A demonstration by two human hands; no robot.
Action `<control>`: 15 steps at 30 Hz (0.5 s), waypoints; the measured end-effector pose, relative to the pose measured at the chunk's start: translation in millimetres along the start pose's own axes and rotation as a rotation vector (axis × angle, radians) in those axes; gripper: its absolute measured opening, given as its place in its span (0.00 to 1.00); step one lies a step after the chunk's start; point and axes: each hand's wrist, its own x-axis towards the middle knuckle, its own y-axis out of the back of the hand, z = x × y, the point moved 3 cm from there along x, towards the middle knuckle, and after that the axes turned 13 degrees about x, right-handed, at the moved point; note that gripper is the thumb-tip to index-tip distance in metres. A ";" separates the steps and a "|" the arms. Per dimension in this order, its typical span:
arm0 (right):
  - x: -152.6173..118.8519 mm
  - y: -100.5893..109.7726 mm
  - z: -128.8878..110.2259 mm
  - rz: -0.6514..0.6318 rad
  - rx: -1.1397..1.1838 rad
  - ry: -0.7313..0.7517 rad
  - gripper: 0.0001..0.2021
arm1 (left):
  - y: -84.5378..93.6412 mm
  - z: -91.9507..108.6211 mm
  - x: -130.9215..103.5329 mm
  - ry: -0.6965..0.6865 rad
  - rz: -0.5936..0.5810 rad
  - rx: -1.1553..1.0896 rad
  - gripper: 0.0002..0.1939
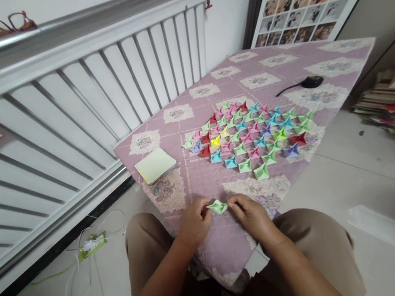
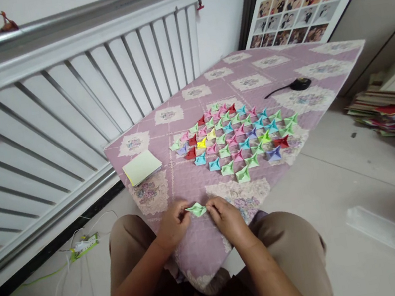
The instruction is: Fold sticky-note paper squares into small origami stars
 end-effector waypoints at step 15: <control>0.1 5.2 3.0 -0.041 -0.101 0.112 0.08 | 0.7 7.1 1.9 -0.091 -0.005 0.162 0.08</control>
